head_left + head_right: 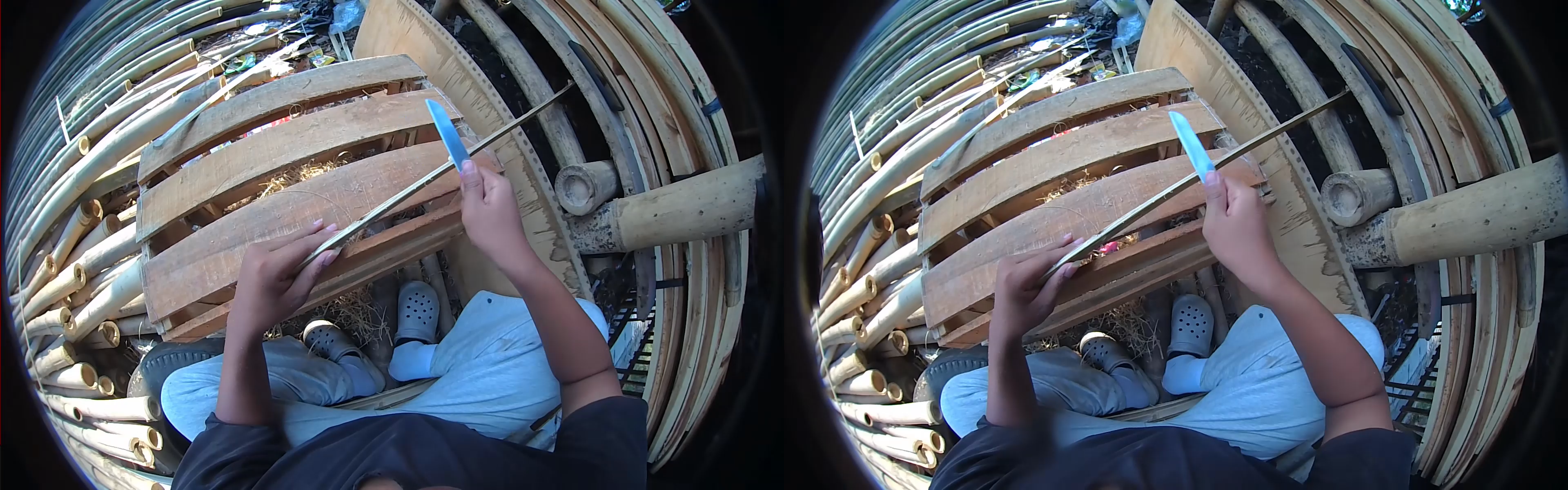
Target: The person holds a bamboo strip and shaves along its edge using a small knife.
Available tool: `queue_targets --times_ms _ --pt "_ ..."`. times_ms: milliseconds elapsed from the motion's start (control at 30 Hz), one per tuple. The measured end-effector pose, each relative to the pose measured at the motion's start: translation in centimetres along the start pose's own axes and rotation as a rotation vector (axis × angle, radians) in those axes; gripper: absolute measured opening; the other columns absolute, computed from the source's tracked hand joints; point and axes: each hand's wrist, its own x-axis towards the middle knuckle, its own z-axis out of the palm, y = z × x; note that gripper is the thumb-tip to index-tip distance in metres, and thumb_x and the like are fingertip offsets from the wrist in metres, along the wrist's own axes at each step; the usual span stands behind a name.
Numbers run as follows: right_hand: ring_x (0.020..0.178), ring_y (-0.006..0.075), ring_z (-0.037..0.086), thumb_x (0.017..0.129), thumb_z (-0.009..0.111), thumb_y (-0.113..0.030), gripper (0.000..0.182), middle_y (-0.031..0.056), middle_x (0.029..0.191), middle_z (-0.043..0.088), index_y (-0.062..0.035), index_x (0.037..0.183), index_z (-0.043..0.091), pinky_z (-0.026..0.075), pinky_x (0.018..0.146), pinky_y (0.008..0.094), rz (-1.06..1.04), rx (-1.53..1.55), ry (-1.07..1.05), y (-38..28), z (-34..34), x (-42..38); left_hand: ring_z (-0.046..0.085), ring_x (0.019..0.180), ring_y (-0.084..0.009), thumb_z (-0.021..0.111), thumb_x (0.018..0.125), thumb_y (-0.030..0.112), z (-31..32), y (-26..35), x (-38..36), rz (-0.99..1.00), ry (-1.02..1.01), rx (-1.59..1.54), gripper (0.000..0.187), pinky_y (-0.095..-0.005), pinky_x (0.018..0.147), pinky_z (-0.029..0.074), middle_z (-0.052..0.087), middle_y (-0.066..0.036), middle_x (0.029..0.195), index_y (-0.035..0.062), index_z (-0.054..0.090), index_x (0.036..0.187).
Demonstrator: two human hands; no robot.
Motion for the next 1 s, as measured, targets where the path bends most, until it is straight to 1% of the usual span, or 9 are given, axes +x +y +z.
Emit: queue_targets --times_ms 100,233,300,467,567,633,800,900,1000 --pt "0.056 0.0226 0.047 0.111 0.048 -0.03 0.043 0.017 0.061 0.052 0.0038 0.085 0.058 0.041 0.058 0.0398 0.119 0.031 0.041 -0.4 0.7 -0.2 0.071 0.116 -0.0336 0.076 0.092 0.01 -0.1 0.0 0.0 0.006 -0.011 0.011 0.025 -0.0394 0.092 0.06 0.076 -0.018 0.113 0.0023 0.075 0.116" --pt "0.054 0.0202 0.043 0.113 0.043 -0.031 0.047 0.0131 0.059 0.051 0.003 0.083 0.057 0.039 0.055 0.0396 -0.109 -0.047 -0.069 -0.5 0.9 -1.2 0.071 0.116 -0.0314 0.074 0.092 0.005 -0.1 0.3 0.0 -0.019 -0.02 0.0 0.026 -0.0362 0.096 0.057 0.077 -0.018 0.112 0.0023 0.075 0.118" --pt "0.056 0.0184 0.043 0.111 0.047 -0.03 0.044 0.0136 0.06 0.047 0.0026 0.083 0.057 0.038 0.056 0.04 0.147 0.058 0.009 -1.2 -0.1 0.1 0.071 0.115 -0.0343 0.076 0.092 0.01 -0.1 0.0 0.0 0.019 -0.01 0.014 0.026 -0.0394 0.091 0.06 0.076 -0.018 0.113 0.0023 0.075 0.117" --pt "0.056 0.0168 0.043 0.112 0.046 -0.032 0.045 0.0117 0.059 0.045 0.003 0.085 0.057 0.039 0.055 0.0391 -0.068 0.057 -0.01 -0.7 2.3 -2.4 0.071 0.115 -0.0344 0.076 0.092 0.01 -0.2 0.2 0.0 0.013 -0.019 0.007 0.026 -0.0394 0.091 0.06 0.076 -0.019 0.112 0.0026 0.075 0.117" --pt "0.061 0.0164 0.045 0.111 0.047 -0.03 0.043 0.0112 0.063 0.047 0.0022 0.086 0.058 0.04 0.059 0.0403 0.267 0.157 -0.041 -0.6 0.7 -0.8 0.071 0.114 -0.0342 0.076 0.092 0.01 0.0 0.1 -0.1 0.002 -0.008 0.002 0.027 -0.0393 0.09 0.06 0.076 -0.02 0.111 0.0027 0.075 0.117" --pt "0.058 0.013 0.044 0.113 0.045 -0.032 0.046 0.006 0.06 0.047 0.0013 0.083 0.056 0.039 0.056 0.0386 -0.029 0.113 -0.117 -0.3 3.0 -2.8 0.071 0.114 -0.0342 0.076 0.092 0.01 -0.1 0.1 0.0 0.012 -0.004 0.019 0.027 -0.0392 0.089 0.06 0.076 -0.02 0.111 0.0027 0.075 0.117" --pt "0.063 0.0129 0.046 0.113 0.044 -0.033 0.047 0.0058 0.063 0.048 0.0011 0.083 0.056 0.041 0.06 0.0374 0.349 0.223 -0.057 -1.6 -0.3 -0.2 0.071 0.114 -0.0341 0.076 0.092 0.01 0.0 0.1 -0.1 0.02 -0.002 0.023 0.027 -0.0394 0.09 0.06 0.076 -0.02 0.11 0.0023 0.075 0.117" --pt "0.056 0.0088 0.041 0.113 0.043 -0.037 0.051 0.0009 0.058 0.045 -0.0007 0.079 0.052 0.037 0.052 0.0339 -0.05 0.17 -0.127 -0.4 3.5 -2.9 0.071 0.114 -0.0338 0.076 0.092 0.01 -0.1 0.2 0.0 -0.006 -0.002 0.023 0.026 -0.0395 0.09 0.06 0.076 -0.02 0.111 0.0026 0.075 0.117" --pt "0.059 0.0121 0.042 0.113 0.043 -0.034 0.05 0.0056 0.06 0.045 -0.0003 0.077 0.05 0.039 0.056 0.0361 0.144 0.198 -0.131 -1.0 1.6 -1.9 0.071 0.114 -0.0338 0.076 0.092 0.01 0.1 0.1 0.0 0.019 0.009 0.016 0.025 -0.0395 0.09 0.06 0.076 -0.019 0.111 0.0027 0.075 0.116"
